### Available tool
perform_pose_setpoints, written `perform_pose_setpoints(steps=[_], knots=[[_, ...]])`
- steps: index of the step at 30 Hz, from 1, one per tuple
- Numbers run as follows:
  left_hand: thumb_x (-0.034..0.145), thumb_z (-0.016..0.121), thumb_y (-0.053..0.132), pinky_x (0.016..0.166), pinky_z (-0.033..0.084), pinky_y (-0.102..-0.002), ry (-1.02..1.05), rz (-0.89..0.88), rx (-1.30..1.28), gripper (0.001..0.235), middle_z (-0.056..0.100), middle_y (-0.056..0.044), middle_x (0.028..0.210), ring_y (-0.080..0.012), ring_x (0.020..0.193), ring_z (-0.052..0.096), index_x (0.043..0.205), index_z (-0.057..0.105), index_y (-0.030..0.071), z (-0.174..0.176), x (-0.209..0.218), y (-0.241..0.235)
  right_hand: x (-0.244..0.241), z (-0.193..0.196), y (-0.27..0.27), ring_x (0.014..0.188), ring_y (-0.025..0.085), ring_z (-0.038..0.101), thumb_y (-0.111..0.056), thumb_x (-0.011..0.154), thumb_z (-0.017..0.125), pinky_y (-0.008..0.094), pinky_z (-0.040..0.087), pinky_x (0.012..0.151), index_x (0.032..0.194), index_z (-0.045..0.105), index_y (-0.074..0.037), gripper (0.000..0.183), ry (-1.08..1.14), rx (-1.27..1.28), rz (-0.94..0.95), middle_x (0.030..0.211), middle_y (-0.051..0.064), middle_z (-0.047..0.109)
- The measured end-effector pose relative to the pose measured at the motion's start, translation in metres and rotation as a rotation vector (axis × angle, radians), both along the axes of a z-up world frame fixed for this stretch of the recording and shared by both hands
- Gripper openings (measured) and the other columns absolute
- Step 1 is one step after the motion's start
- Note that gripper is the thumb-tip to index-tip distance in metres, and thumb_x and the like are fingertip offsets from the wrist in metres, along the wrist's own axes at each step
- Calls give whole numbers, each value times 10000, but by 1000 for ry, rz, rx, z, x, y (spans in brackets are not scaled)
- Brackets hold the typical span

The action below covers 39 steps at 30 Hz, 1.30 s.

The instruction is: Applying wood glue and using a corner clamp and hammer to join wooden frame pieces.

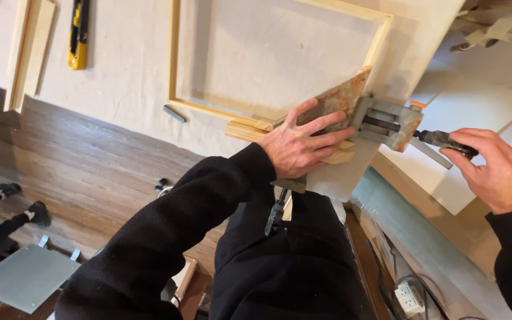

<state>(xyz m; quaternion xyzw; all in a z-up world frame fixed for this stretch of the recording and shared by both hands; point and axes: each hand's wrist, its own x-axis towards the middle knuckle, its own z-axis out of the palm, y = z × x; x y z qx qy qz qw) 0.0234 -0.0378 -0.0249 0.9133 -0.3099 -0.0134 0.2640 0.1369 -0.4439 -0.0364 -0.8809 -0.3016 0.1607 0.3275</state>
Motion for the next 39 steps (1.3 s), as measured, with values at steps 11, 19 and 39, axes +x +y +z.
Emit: perform_pose_setpoints(steps=[11,19,39], knots=[[858,795,375,1189,243,-674,18,-63,92,480,422,5,1625,-260,1527,314,1277,711,156,3,10,-1,33,8,23,656,108,563,-313,1130,550,251,446,551,1175,717,-12,347,982,-41,-458,803,70,665],[834,790,365,1191,231,-663,86,-43,118,535,421,6,1622,-256,1513,327,1319,693,159,13,7,0,13,26,26,891,252,710,-155,969,820,342,588,802,1222,683,-55,304,-256,-113,141,1145,107,724],[873,782,372,1200,225,-640,56,-24,153,566,415,28,1624,-238,1505,343,1379,661,150,16,7,-2,32,-10,22,563,220,616,-380,956,718,368,492,508,1206,670,-102,377,-65,-281,284,755,52,667]])
